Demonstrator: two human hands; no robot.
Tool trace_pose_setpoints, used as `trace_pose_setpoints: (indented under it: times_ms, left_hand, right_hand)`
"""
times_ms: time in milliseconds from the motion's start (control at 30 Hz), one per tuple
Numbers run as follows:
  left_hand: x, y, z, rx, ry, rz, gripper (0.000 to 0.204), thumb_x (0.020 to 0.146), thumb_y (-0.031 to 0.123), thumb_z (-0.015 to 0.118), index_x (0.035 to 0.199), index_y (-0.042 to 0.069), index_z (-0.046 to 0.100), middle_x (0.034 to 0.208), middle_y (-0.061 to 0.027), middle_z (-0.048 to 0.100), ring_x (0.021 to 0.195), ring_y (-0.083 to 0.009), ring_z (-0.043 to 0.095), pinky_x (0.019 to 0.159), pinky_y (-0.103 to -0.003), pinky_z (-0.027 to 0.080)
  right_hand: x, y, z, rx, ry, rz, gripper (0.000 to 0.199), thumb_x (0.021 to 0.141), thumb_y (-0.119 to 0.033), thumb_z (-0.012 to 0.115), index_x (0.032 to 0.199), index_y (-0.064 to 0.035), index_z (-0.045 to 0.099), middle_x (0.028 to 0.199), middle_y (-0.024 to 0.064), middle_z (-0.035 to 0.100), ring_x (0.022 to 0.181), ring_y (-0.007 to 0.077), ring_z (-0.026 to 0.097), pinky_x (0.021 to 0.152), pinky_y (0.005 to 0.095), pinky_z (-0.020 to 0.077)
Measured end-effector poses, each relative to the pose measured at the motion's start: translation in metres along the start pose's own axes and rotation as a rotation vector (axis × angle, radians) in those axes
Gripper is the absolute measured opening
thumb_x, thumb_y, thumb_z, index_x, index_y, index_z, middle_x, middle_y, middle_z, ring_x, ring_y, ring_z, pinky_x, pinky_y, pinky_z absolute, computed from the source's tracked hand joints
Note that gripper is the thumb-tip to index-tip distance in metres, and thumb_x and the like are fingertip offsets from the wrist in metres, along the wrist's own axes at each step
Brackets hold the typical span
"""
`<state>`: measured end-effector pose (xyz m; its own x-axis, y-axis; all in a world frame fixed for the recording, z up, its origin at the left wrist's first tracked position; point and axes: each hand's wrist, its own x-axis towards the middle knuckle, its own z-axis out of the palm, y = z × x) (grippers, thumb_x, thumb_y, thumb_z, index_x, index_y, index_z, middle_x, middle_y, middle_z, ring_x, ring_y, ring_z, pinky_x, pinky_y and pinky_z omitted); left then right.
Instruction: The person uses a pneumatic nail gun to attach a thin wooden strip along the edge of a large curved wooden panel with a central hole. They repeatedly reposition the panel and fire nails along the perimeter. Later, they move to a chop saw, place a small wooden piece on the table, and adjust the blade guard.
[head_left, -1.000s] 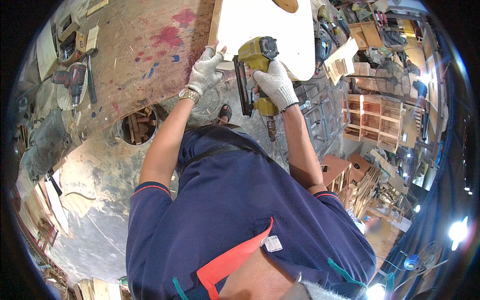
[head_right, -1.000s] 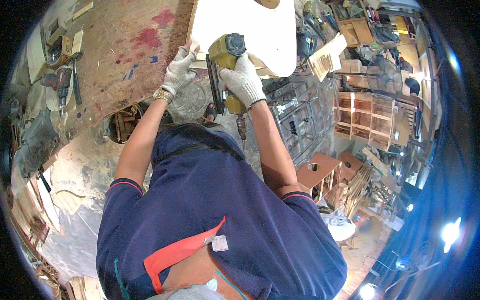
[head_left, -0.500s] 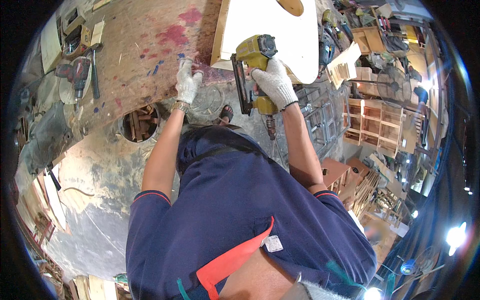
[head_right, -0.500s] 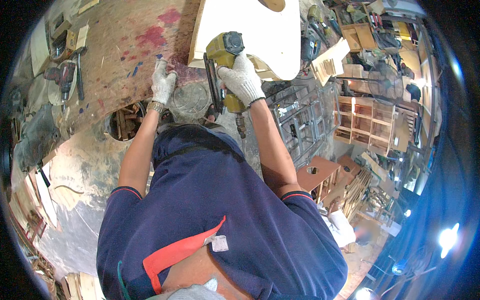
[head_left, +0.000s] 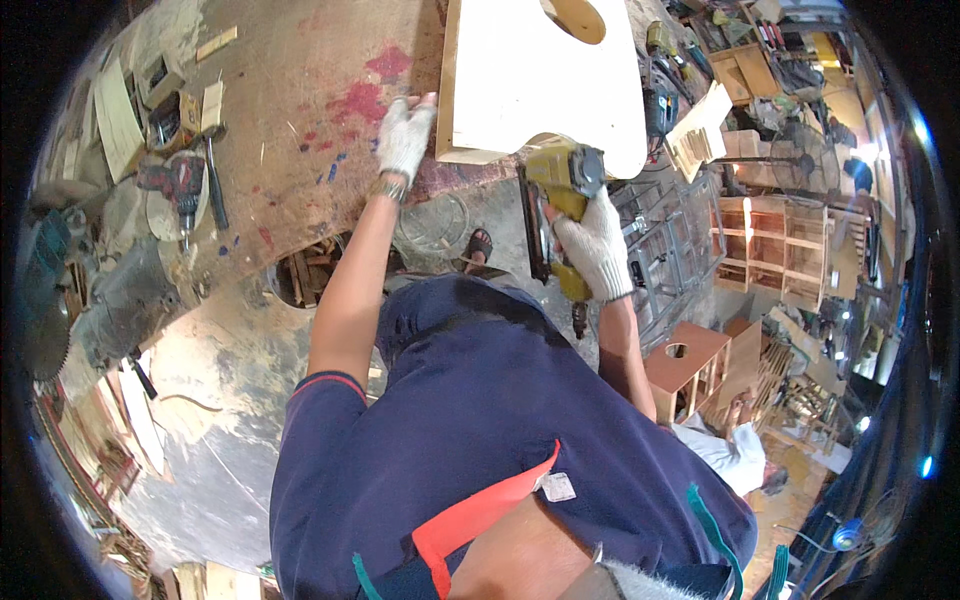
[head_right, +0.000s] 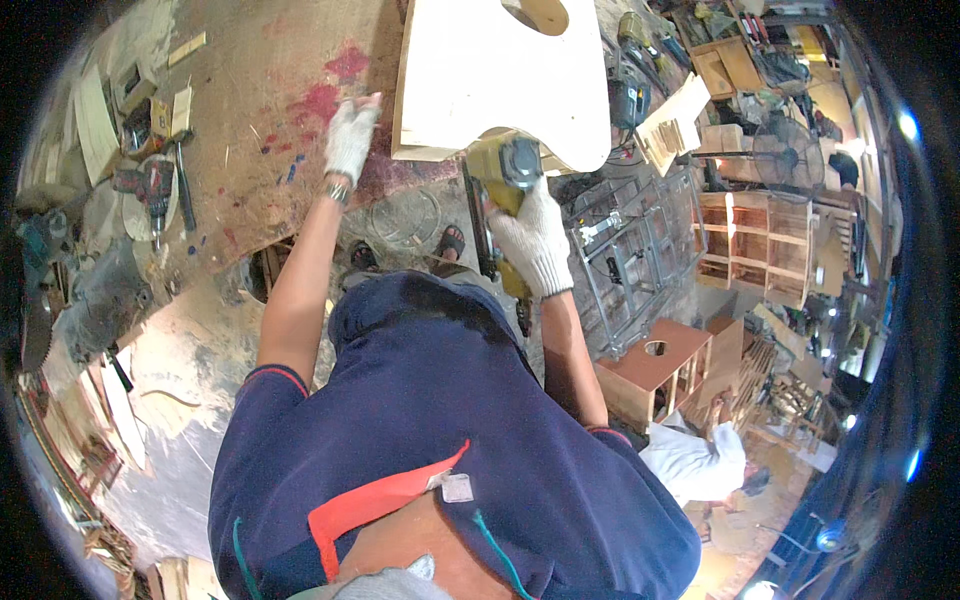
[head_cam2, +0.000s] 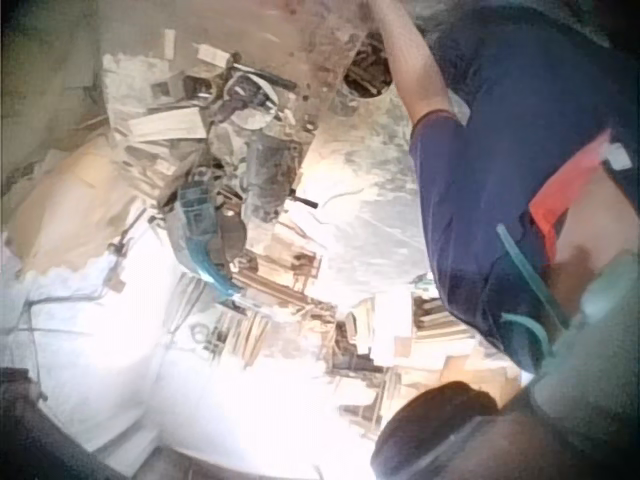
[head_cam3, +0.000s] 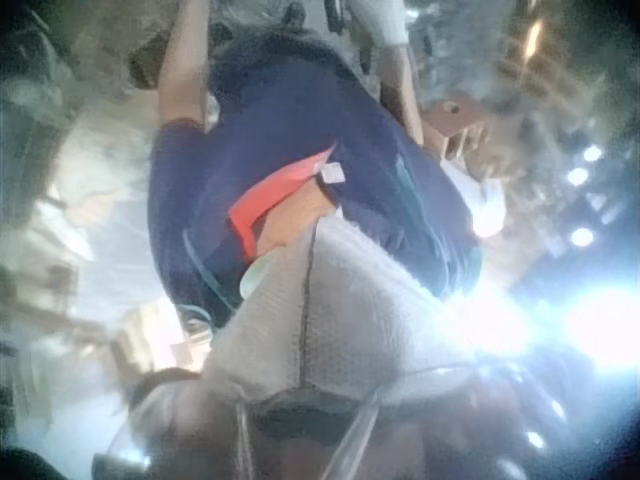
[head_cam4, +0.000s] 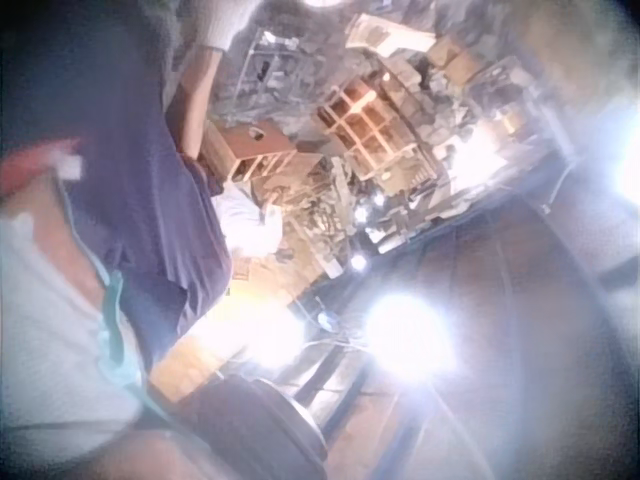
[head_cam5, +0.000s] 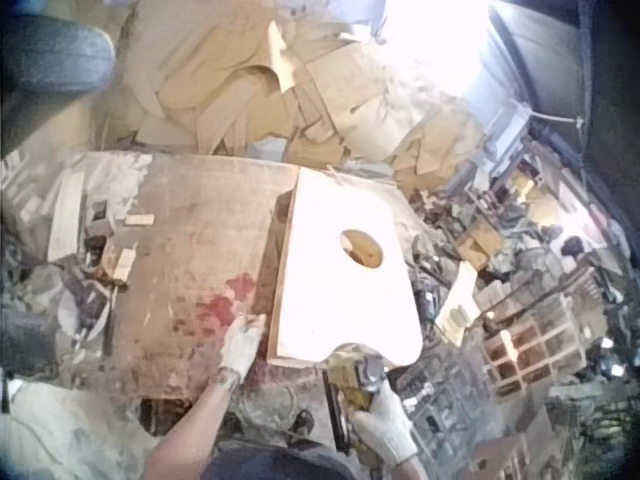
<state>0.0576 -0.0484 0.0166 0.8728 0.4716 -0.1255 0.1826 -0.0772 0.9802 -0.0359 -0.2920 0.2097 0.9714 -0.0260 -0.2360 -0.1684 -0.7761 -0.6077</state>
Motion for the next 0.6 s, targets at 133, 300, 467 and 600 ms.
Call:
trace_pose_setpoints:
  times_ms: [133,300,467,600]
  left_hand:
    - [0.072,-0.005,0.056,0.026,-0.234,-0.236,0.073,0.087,0.061,0.069,0.116,-0.006,0.067,0.105,-0.0277,0.072,0.101,-0.0388,0.070,0.087,-0.045,0.053]
    - [0.082,-0.046,0.081,-0.176,-0.248,-0.147,0.049,0.092,0.036,0.072,0.110,-0.009,0.069,0.098,-0.0189,0.074,0.085,-0.0244,0.069,0.079,-0.038,0.053]
    - [-0.004,-0.021,0.035,-0.359,-0.250,-0.188,0.027,0.100,0.017,0.065,0.116,-0.004,0.070,0.101,-0.0041,0.073,0.087,-0.0128,0.063,0.080,-0.032,0.052]
    - [-0.067,-0.016,-0.034,-0.375,-0.159,-0.275,0.032,0.103,0.020,0.065,0.123,-0.005,0.067,0.109,-0.0034,0.072,0.091,-0.0111,0.063,0.084,-0.028,0.053]
  right_hand:
    - [-0.017,0.020,-0.004,0.000,0.052,0.057,0.043,0.089,-0.013,0.075,0.124,-0.0008,0.053,0.081,0.0088,0.068,0.053,0.0130,0.062,0.048,0.0310,0.0507]
    - [-0.019,0.052,-0.006,-0.002,0.073,0.189,0.051,0.088,-0.021,0.071,0.131,-0.0046,0.051,0.080,0.0184,0.073,0.066,0.0295,0.073,0.063,0.0416,0.0566]
    - [-0.021,0.109,-0.012,0.002,0.150,0.390,0.054,0.081,-0.023,0.071,0.128,-0.0046,0.053,0.086,0.0209,0.074,0.072,0.0345,0.074,0.068,0.0458,0.0575]
    - [-0.027,0.159,-0.015,-0.141,0.168,0.390,0.056,0.081,-0.022,0.068,0.131,-0.0013,0.051,0.094,0.0267,0.072,0.080,0.0389,0.073,0.075,0.0481,0.0571]
